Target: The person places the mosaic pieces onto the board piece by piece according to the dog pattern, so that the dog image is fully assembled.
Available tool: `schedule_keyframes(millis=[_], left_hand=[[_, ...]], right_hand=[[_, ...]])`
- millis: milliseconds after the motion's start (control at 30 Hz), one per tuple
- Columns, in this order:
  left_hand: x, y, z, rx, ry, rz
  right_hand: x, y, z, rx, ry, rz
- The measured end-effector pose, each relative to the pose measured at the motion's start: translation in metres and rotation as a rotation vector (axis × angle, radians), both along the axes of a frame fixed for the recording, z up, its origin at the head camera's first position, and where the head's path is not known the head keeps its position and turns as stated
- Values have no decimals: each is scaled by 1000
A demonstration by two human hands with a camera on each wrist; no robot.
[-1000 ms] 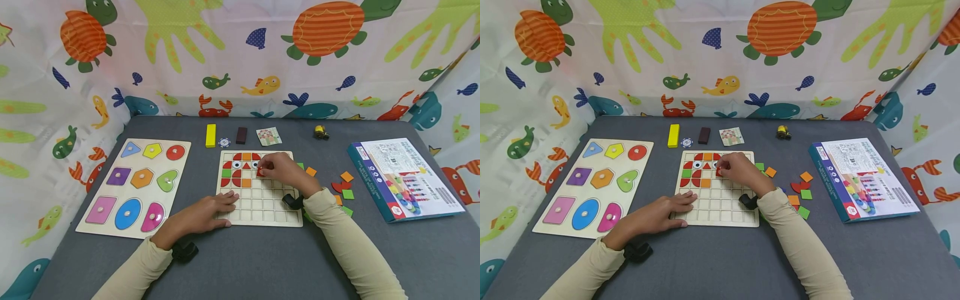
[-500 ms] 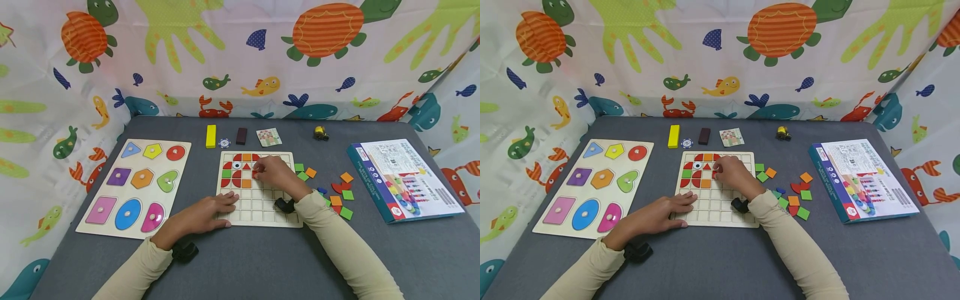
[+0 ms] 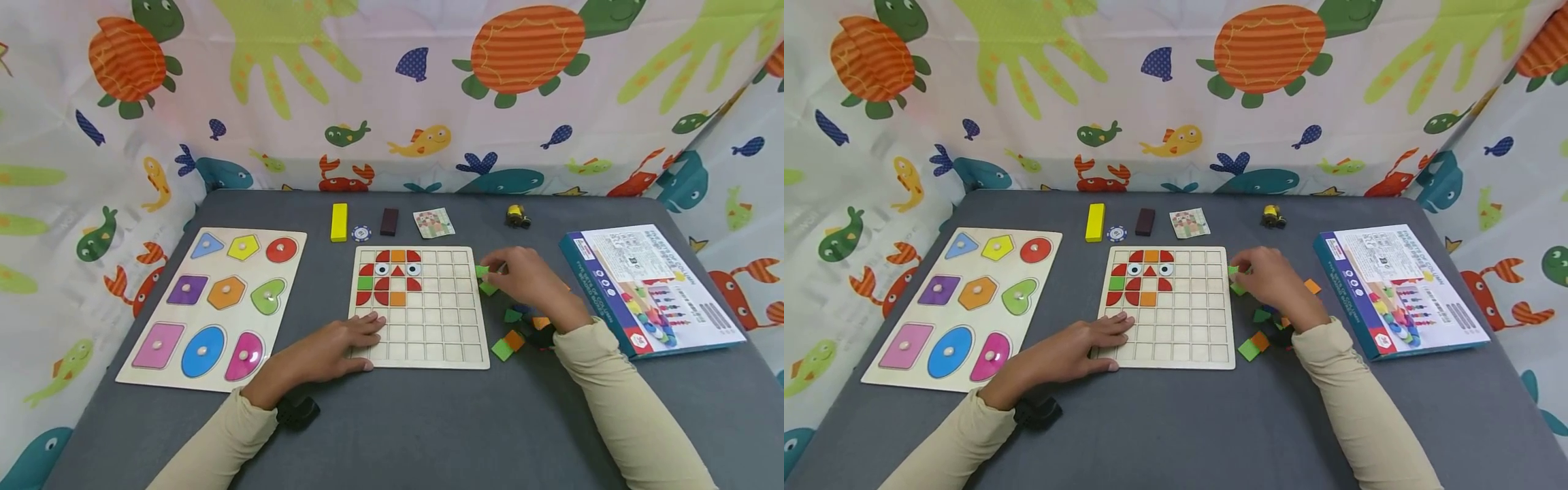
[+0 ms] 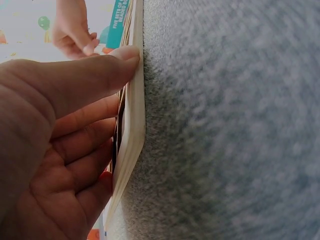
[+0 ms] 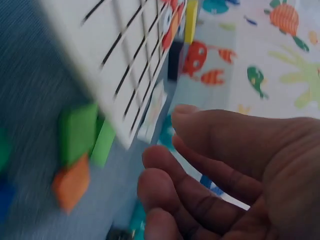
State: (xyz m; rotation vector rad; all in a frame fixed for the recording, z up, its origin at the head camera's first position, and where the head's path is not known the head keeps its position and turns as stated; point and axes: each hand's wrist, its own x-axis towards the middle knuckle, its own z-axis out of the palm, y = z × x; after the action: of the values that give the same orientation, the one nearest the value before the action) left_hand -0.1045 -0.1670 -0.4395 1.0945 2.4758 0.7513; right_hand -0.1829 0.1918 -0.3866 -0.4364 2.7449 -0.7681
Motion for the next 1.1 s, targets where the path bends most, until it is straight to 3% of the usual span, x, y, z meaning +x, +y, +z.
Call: schedule_keyframes(millis=[267, 467, 967, 1100], left_hand=[[-1, 1, -1, 1, -19, -4], [-1, 0, 0, -4, -16, -7], [-1, -1, 0, -1, -16, -1], [-1, -1, 1, 1, -18, 0]], right_hand=[[13, 56, -6, 70, -61, -36], [19, 75, -17, 103, -109, -5], [14, 51, -23, 57, 41, -19], [10, 31, -20, -9, 66, 38]])
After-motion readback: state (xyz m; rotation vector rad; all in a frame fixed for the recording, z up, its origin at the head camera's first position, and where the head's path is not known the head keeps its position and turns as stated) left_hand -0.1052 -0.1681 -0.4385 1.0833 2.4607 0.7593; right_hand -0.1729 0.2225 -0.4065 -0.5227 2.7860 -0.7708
